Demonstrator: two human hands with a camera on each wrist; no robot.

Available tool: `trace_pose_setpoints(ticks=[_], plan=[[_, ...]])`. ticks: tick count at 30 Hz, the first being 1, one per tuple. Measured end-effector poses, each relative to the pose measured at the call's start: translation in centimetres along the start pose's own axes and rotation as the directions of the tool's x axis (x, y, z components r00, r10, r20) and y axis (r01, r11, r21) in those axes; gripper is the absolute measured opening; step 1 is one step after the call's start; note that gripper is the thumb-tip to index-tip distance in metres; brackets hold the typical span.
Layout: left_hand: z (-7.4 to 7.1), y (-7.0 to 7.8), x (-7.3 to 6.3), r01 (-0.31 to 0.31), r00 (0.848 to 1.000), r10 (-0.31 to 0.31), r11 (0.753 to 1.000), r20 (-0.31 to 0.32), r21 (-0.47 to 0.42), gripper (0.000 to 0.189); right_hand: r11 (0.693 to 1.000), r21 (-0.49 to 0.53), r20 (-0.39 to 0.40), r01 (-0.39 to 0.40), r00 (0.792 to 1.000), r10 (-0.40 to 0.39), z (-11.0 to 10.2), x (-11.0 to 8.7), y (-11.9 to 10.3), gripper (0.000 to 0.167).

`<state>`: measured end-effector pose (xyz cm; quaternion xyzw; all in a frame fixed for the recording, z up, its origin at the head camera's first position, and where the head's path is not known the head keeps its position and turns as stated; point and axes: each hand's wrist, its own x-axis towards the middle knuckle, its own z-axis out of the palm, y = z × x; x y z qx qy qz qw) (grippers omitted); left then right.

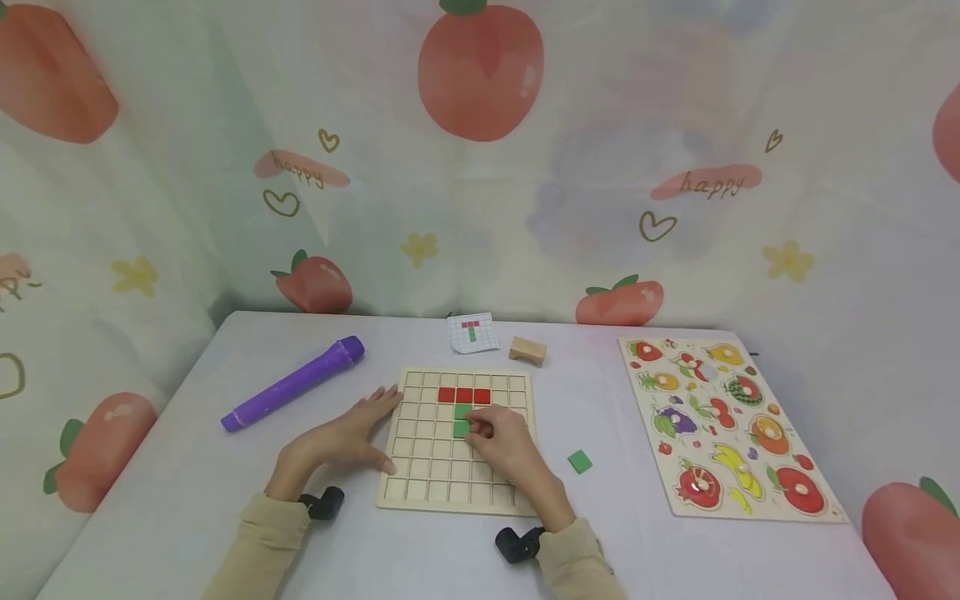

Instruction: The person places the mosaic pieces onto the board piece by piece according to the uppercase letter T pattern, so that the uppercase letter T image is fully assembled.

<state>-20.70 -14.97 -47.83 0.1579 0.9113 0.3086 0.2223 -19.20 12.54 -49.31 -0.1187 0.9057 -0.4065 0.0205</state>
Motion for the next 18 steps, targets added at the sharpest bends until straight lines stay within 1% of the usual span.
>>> trace_pose_setpoints(ticks=[4,8,12,15,18], plan=[[0.0,0.2,0.0,-0.001,1.000,0.001,1.000,0.002,0.002,0.115,1.000,0.021,0.013,-0.016,1.000,0.015,-0.4,-0.2,0.1,0.025],[0.0,0.2,-0.1,0.009,1.000,-0.009,1.000,0.006,-0.002,0.114,0.996,0.053,0.046,-0.067,0.997,0.064,-1.5,-0.3,0.4,0.026],[0.0,0.0,0.1,0.015,1.000,-0.015,1.000,0.007,0.001,0.114,0.994,0.039,0.054,-0.105,0.993,0.103,-3.2,-0.3,1.0,0.022],[0.1,-0.2,0.2,0.011,1.000,-0.011,1.000,0.004,0.003,0.115,0.995,0.007,0.063,-0.099,0.993,0.099,-4.8,-0.4,1.6,0.019],[0.2,-0.2,0.2,0.011,1.000,-0.011,1.000,0.002,0.008,0.115,0.996,-0.005,0.097,-0.086,0.992,0.086,-6.2,-0.6,2.4,0.018]])
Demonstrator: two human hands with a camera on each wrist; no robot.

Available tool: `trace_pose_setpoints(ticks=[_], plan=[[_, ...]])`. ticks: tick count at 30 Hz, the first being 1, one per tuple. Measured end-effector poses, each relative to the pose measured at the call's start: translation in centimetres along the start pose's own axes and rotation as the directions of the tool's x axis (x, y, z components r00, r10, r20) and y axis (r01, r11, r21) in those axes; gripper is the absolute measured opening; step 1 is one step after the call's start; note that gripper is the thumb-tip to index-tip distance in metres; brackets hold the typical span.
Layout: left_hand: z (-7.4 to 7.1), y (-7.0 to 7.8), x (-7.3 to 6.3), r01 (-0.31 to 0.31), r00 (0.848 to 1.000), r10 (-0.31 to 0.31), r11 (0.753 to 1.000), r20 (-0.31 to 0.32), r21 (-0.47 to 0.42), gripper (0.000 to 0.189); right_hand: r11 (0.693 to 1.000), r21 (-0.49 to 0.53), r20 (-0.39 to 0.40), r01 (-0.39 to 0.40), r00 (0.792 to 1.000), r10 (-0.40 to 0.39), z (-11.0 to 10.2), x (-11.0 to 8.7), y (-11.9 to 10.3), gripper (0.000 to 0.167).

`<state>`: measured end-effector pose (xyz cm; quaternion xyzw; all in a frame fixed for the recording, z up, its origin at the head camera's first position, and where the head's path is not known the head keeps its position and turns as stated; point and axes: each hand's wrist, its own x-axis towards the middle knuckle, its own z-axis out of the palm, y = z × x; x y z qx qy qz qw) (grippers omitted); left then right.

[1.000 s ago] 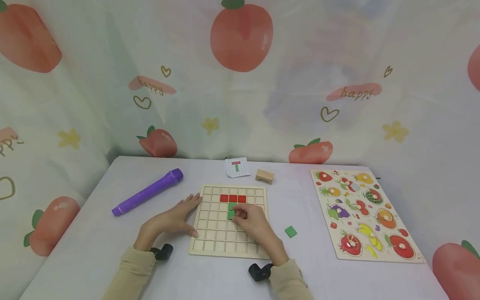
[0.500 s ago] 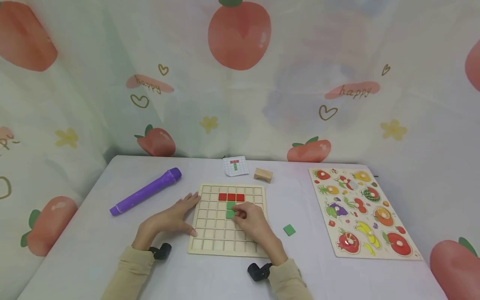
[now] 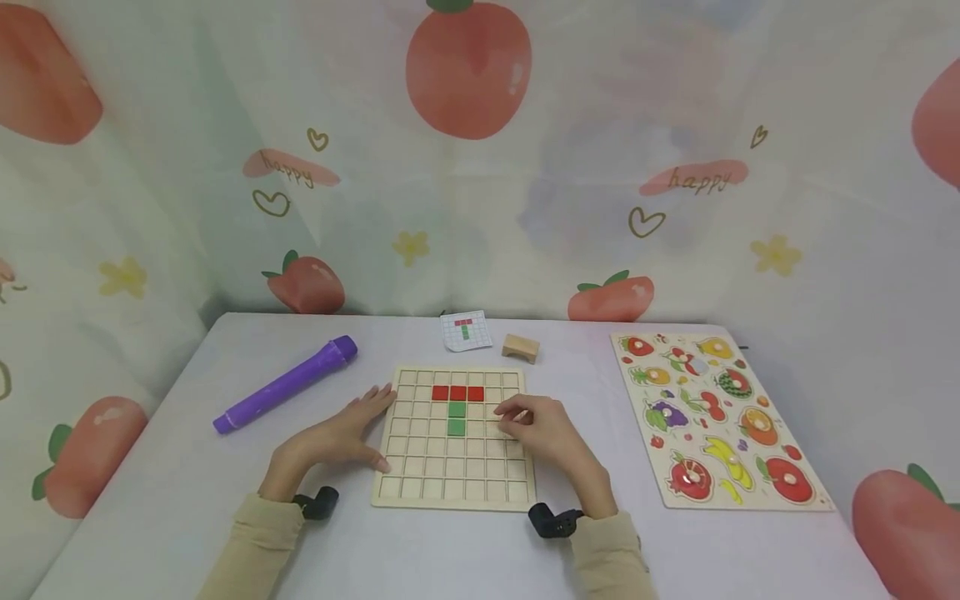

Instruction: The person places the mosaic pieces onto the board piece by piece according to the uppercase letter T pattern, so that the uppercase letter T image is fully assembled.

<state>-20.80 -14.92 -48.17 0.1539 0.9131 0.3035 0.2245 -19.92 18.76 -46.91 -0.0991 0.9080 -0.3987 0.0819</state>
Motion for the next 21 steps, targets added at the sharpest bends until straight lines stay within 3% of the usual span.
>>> trace_pose_setpoints(ticks=[8,21], plan=[[-0.2,0.1,-0.2,-0.017,1.000,0.017,1.000,0.006,0.004,0.115,1.000,0.009,0.022,-0.009,1.000,0.009,-2.6,-0.6,1.6,0.022],[-0.1,-0.2,-0.1,-0.023,1.000,0.023,1.000,0.005,0.003,0.115,0.989,0.103,0.133,-0.109,0.987,0.095,-6.0,-1.8,5.2,0.036]])
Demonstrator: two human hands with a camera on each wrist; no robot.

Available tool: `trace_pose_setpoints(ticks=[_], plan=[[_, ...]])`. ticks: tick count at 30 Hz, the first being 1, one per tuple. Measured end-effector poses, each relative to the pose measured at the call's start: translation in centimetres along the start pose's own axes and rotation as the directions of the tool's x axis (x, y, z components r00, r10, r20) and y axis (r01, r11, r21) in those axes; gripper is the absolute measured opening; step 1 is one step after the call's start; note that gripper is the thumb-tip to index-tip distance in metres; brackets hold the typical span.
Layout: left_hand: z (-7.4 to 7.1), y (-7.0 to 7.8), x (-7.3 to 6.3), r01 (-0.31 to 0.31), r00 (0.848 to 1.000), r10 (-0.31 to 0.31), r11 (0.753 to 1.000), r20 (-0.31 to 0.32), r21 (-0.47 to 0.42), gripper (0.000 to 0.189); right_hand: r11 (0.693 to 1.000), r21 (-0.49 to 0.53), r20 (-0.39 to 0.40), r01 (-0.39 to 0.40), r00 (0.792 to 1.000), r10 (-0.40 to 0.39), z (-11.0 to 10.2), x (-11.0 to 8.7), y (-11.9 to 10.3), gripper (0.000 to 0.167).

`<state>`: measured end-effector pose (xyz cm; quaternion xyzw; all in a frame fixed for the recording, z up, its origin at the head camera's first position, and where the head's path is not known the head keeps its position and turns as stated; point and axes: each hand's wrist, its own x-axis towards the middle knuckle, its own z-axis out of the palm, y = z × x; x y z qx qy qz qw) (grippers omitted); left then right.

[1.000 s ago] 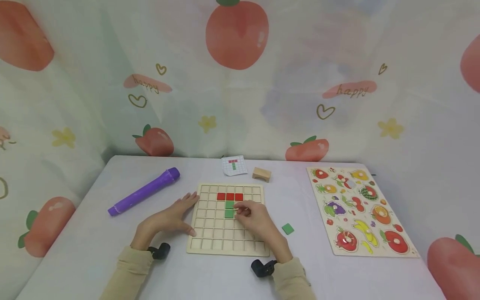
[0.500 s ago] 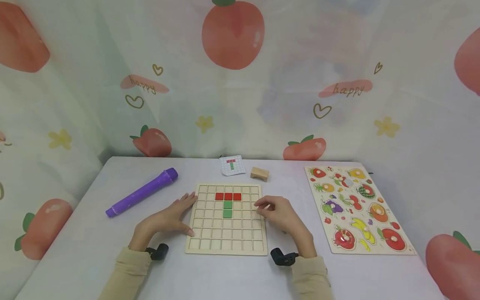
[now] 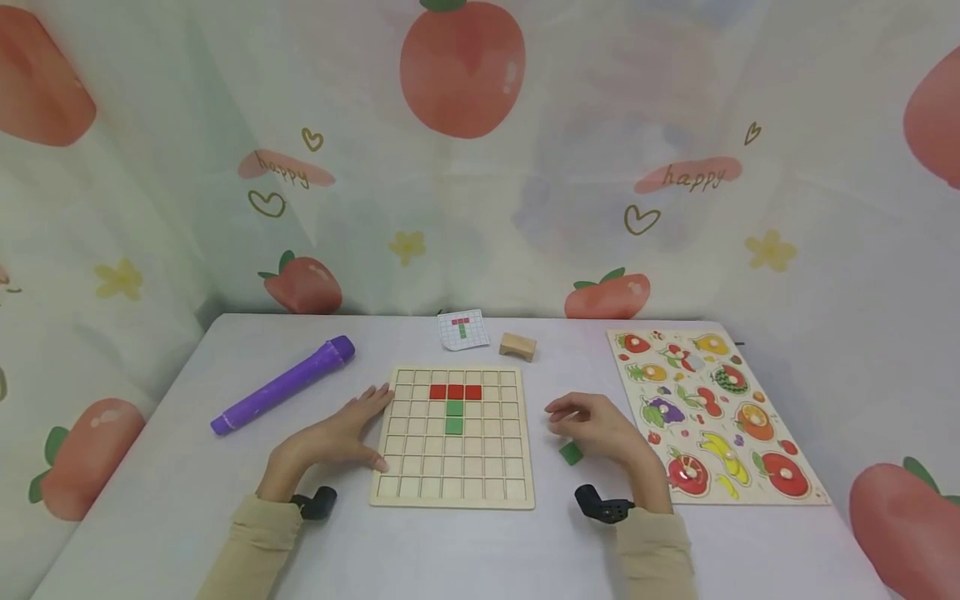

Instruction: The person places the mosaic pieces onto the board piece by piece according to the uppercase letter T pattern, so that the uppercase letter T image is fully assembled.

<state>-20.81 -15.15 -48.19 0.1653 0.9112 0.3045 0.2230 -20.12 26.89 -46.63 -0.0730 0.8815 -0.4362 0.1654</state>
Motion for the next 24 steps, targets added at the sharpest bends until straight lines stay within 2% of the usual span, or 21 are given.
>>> trace_pose_setpoints(ticks=[6,14,20,24], plan=[[-0.2,0.1,-0.1,-0.022,1.000,0.022,1.000,0.005,-0.016,0.115,0.997,-0.044,0.028,-0.061,0.998,0.062,-1.1,-0.8,1.2,0.036],[-0.1,0.2,-0.2,-0.004,1.000,0.004,1.000,0.003,0.006,0.115,0.989,-0.074,0.049,-0.129,0.990,0.133,-1.9,-1.6,2.1,0.033],[0.0,0.1,0.0,-0.013,1.000,0.013,1.000,-0.002,0.014,0.114,0.992,-0.030,0.087,-0.124,0.988,0.126,-1.9,-1.5,2.1,0.031],[0.1,0.0,0.1,-0.020,1.000,0.020,1.000,-0.004,0.011,0.115,0.993,-0.047,0.092,-0.104,0.990,0.108,-1.5,-1.6,1.9,0.033]])
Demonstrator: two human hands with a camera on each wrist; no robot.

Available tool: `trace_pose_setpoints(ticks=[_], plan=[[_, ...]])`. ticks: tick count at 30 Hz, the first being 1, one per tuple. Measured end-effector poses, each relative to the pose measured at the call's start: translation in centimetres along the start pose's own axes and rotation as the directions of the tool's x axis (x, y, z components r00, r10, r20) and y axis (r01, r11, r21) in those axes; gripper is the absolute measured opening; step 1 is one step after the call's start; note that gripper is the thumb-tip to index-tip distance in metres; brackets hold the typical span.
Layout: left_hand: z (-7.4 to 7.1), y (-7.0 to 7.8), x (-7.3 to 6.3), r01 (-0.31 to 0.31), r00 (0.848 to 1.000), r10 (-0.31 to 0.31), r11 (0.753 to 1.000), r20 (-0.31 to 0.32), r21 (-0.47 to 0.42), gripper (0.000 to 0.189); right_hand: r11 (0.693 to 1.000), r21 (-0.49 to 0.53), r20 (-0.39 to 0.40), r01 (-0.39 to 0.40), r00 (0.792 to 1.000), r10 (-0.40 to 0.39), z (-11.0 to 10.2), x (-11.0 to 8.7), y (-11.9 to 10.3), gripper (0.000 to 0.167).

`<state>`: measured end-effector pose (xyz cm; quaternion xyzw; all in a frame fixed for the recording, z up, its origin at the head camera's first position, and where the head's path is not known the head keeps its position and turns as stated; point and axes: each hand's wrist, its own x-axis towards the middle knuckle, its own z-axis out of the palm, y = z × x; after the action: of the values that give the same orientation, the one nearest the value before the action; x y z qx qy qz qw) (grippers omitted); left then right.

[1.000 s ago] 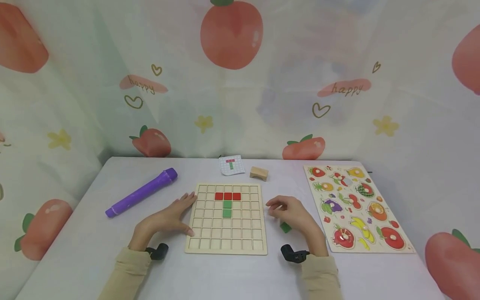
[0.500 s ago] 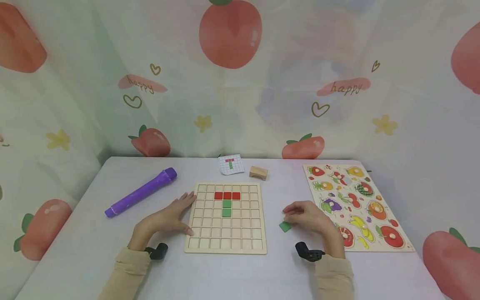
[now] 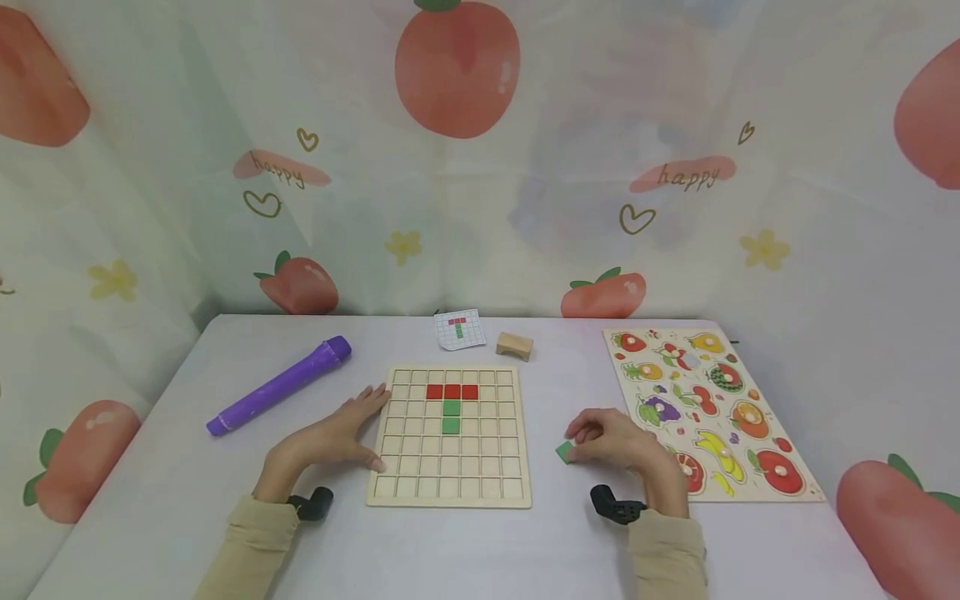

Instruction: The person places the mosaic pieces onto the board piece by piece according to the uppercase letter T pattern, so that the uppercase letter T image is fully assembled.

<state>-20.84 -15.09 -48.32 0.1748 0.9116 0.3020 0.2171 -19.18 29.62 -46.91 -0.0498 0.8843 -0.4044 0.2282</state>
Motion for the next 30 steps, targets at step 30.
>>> trace_pose_setpoints(ticks=[30], plan=[[-0.1,0.5,-0.2,0.009,1.000,-0.009,1.000,-0.006,-0.015,0.114,0.995,-0.101,-0.108,-0.015,0.994,0.004,0.8,0.4,-0.9,0.029]])
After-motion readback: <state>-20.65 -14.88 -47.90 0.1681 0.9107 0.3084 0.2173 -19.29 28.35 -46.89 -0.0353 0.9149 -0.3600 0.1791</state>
